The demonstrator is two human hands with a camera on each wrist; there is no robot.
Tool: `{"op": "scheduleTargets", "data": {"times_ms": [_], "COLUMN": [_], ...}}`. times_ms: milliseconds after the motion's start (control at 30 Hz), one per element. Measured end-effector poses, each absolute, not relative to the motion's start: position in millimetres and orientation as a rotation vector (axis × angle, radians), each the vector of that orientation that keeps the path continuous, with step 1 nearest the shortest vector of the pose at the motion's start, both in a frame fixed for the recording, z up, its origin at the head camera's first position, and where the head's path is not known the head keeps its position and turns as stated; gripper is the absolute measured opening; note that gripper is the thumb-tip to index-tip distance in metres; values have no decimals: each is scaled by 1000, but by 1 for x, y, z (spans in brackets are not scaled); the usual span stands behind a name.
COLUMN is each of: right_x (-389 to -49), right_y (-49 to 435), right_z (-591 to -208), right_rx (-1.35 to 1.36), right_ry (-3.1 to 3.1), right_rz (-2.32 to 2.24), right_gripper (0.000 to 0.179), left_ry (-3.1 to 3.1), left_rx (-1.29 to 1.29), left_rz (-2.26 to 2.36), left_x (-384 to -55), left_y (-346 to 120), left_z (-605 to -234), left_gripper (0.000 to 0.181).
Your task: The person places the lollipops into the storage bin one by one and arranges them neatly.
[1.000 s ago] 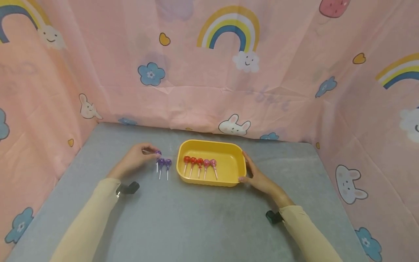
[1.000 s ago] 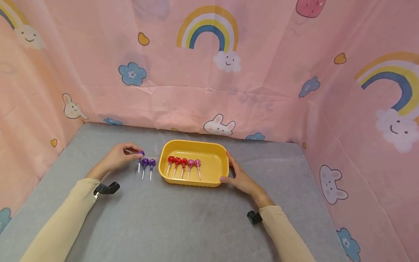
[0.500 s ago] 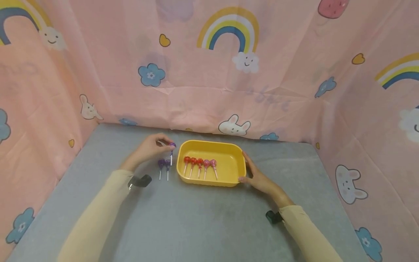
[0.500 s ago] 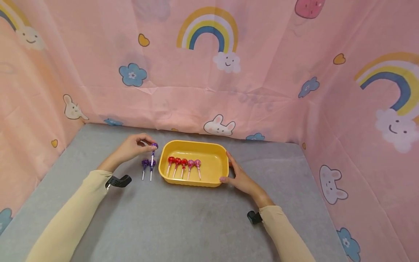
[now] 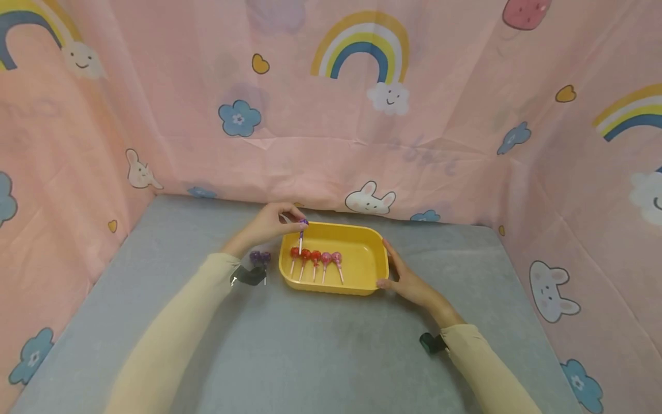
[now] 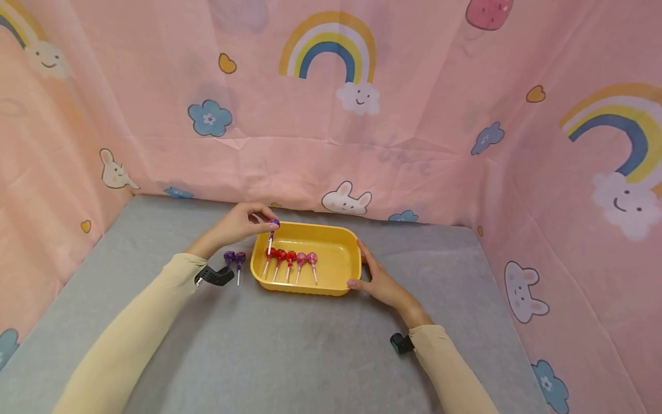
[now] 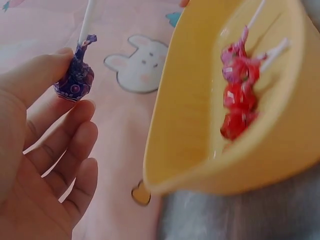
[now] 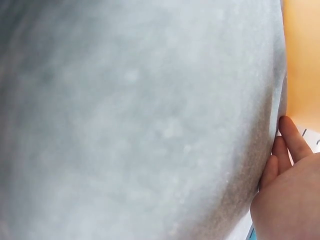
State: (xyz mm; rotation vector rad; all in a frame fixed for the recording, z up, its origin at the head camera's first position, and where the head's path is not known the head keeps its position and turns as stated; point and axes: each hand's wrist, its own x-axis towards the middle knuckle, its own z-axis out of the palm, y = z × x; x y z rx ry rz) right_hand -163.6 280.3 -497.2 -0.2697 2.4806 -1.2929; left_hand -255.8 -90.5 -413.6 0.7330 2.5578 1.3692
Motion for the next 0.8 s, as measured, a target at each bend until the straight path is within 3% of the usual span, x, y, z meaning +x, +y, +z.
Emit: {"op": "scheduleTargets", "data": {"times_ms": [800], "right_x": [-165], "right_y": [280], "right_z": [-499], "right_rx": [-283], "right_ry": [2488], "right_rz": [-1283], "right_gripper": [103], "left_ry": [2475], "left_rx": [721], "left_rz": [1412], "left_x": [-260], "left_y": [-9], "left_z": [-441], "left_gripper": [21]}}
